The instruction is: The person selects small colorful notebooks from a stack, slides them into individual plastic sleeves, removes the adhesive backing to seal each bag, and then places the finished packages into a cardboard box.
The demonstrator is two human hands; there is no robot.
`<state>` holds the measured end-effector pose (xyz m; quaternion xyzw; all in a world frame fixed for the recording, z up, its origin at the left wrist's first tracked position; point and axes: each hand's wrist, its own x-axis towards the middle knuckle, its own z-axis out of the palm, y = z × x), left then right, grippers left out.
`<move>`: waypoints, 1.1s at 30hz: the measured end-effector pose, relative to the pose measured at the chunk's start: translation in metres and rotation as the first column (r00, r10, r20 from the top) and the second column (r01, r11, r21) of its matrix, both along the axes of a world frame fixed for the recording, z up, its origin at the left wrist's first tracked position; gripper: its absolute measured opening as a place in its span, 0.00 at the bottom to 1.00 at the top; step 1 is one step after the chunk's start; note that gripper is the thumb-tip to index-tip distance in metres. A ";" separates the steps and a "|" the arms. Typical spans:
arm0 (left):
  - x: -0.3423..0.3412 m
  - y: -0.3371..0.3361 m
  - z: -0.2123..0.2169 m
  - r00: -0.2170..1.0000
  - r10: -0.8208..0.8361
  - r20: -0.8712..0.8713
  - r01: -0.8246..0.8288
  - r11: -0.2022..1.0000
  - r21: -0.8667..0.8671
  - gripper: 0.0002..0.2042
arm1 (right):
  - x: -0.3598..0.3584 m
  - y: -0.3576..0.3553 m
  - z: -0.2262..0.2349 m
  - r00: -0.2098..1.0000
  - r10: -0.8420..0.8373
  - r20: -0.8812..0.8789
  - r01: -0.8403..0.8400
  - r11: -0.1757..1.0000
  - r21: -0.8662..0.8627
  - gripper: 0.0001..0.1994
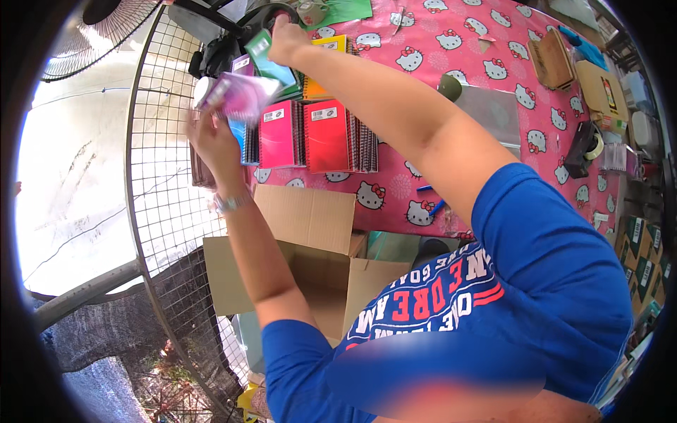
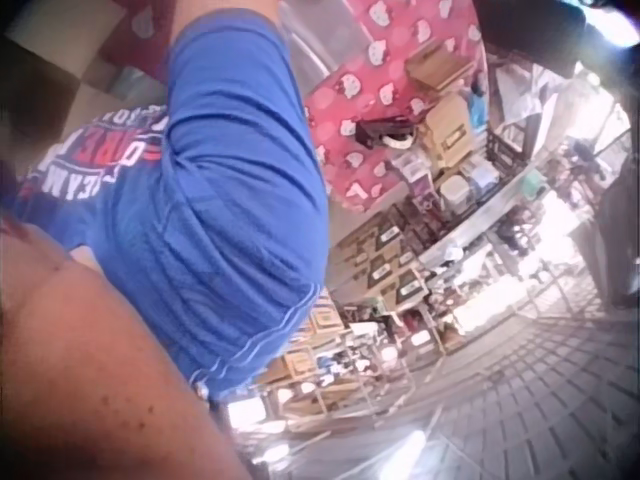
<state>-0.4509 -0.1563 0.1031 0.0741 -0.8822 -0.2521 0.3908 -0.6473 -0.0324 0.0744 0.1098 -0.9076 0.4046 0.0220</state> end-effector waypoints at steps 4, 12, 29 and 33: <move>0.082 0.031 -0.050 0.999 -0.048 0.015 0.012 0.524 0.852 0.13 | 0.002 0.039 0.009 0.970 0.223 0.101 -0.164 0.898 -0.409 0.38; 0.106 0.095 -0.048 0.906 0.108 -0.410 0.424 -0.212 0.881 0.13 | 0.041 0.083 -0.023 0.921 -0.195 0.336 0.190 0.981 0.047 0.37; 0.175 0.125 -0.104 0.967 0.022 -0.253 0.253 -0.163 0.954 0.21 | 0.158 0.134 -0.033 0.960 0.233 -0.154 -0.232 0.972 0.031 0.33; 0.193 0.132 -0.118 0.937 0.069 -0.342 0.330 -0.493 0.805 0.20 | 0.163 0.132 -0.039 0.985 0.174 -0.015 -0.174 0.984 -0.044 0.26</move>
